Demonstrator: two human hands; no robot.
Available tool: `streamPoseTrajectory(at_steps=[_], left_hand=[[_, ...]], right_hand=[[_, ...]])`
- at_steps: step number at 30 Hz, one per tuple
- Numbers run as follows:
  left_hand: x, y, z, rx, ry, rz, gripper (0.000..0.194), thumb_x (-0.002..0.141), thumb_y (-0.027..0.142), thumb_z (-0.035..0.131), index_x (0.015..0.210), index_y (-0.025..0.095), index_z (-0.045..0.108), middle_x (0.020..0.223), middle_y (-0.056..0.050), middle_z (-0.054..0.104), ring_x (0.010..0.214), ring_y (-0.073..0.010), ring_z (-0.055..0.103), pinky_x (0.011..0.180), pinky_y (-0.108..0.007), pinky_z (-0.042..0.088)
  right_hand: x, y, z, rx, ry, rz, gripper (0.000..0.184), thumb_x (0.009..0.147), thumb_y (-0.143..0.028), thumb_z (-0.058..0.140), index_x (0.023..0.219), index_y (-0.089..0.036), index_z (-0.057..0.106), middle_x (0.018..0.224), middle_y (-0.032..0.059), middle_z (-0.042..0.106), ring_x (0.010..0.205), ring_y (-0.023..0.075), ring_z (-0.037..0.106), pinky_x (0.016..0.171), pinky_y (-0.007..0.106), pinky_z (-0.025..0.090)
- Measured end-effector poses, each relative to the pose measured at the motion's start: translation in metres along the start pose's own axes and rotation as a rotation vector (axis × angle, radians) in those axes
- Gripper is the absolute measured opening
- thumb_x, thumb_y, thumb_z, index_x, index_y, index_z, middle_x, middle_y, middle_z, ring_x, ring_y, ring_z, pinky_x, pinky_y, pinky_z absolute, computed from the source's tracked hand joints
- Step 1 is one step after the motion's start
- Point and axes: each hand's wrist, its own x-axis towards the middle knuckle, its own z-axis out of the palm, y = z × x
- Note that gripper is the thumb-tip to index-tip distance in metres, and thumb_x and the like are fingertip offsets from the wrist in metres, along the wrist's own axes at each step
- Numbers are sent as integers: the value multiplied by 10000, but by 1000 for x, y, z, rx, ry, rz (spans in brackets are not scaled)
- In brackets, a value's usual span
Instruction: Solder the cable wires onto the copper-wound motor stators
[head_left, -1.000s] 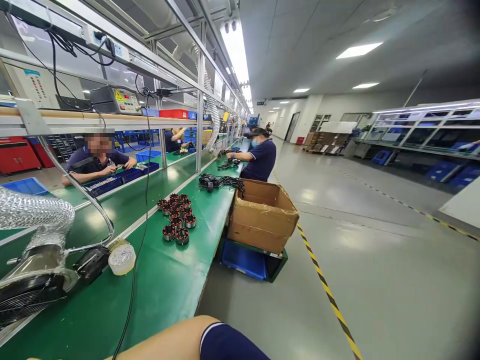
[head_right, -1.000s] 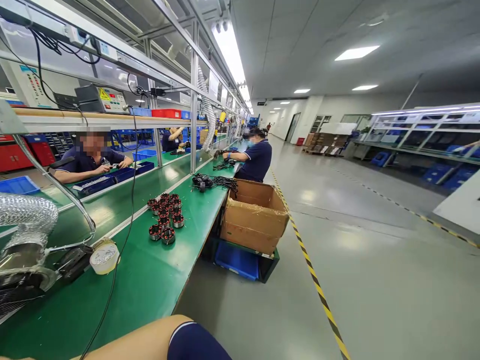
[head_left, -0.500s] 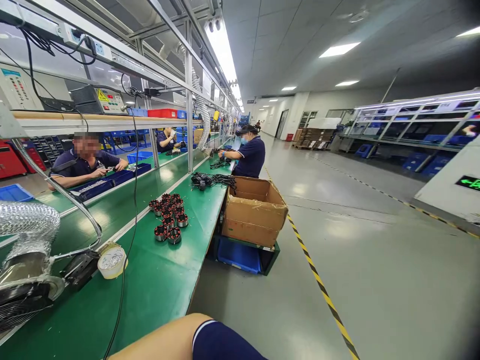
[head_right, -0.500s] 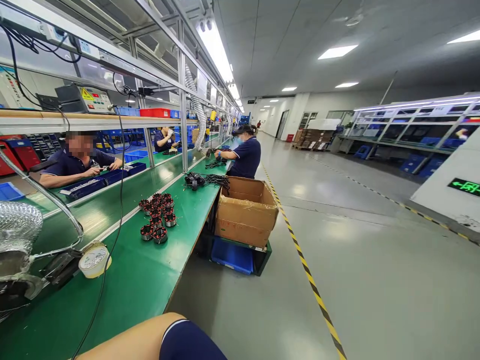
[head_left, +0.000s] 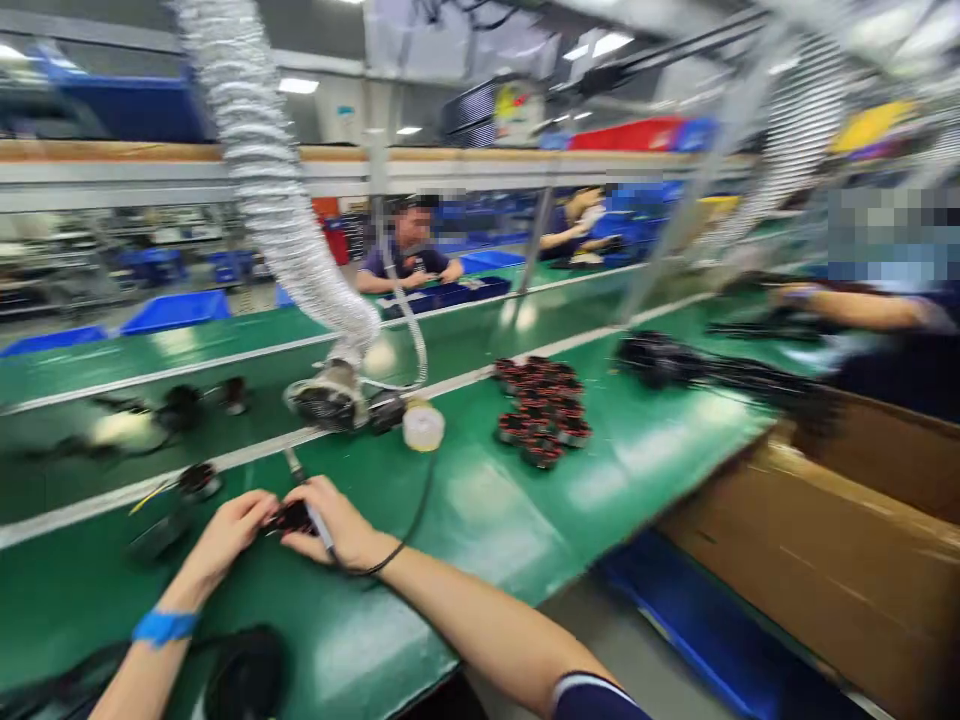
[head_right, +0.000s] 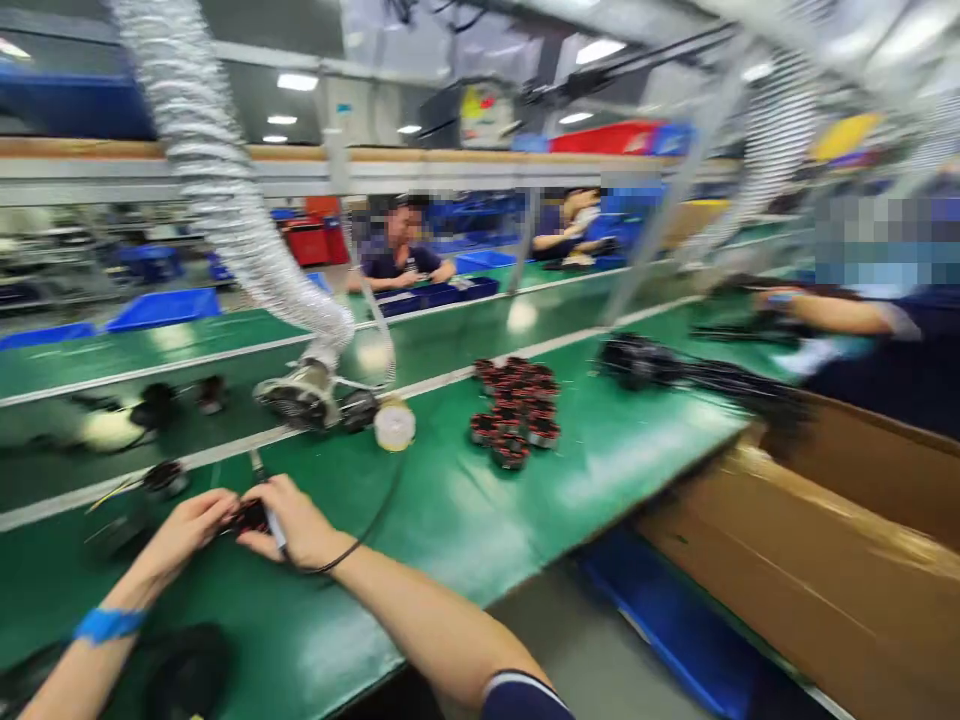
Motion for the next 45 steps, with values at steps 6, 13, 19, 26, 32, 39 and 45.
streamPoseTrajectory(at_steps=[6, 13, 19, 26, 32, 39, 45], left_hand=[[-19, -11, -13, -206, 7, -11, 456, 756, 579, 646, 703, 129, 589, 592, 33, 462, 461, -55, 280, 449, -221, 132], [-28, -4, -17, -167, 158, -47, 519, 786, 643, 584, 760, 128, 652, 574, 25, 476, 449, -69, 283, 436, -229, 162], [-108, 43, -46, 9, -160, 122, 385, 859, 529, 608, 843, 186, 782, 800, -50, 628, 615, -121, 493, 559, -248, 372], [-155, 63, -13, 312, -509, 237, 223, 842, 430, 685, 965, 281, 796, 939, -59, 702, 808, -189, 623, 710, -260, 455], [-100, 37, -20, 130, -197, 171, 294, 859, 421, 635, 790, 171, 774, 766, -69, 728, 726, -202, 630, 666, -275, 445], [-33, 4, -30, -128, 151, 121, 488, 802, 482, 680, 1068, 73, 667, 633, -68, 688, 587, -159, 569, 599, -259, 383], [-42, 6, -20, -205, 97, 186, 355, 860, 475, 621, 863, 123, 667, 505, -7, 594, 536, -128, 492, 623, -252, 391]], right_hand=[[-4, 4, 3, 100, -20, -27, 464, 787, -186, 738, 1189, -226, 510, 1070, 41, 525, 956, 176, 559, 867, 299, 478], [-6, 1, 5, 74, -8, -10, 471, 801, -207, 719, 1217, -243, 499, 1104, 58, 519, 989, 202, 562, 884, 335, 484], [-6, -1, 5, 120, -17, 7, 460, 802, -159, 686, 1214, -246, 502, 1102, 53, 522, 955, 188, 588, 890, 335, 493], [-5, -2, 5, 121, 9, 27, 430, 788, -157, 698, 1174, -244, 530, 1073, 52, 545, 944, 199, 591, 890, 352, 497], [-6, 0, 6, 127, 16, 26, 451, 792, -183, 725, 1192, -242, 525, 1092, 59, 550, 993, 210, 580, 912, 364, 490], [-3, 0, 0, 114, 54, 24, 449, 749, -140, 722, 1145, -228, 530, 1080, 54, 554, 979, 204, 593, 905, 356, 501], [5, -12, -5, 135, 127, 37, 453, 756, -160, 715, 1157, -240, 520, 1107, 60, 572, 1020, 216, 604, 922, 363, 502]])
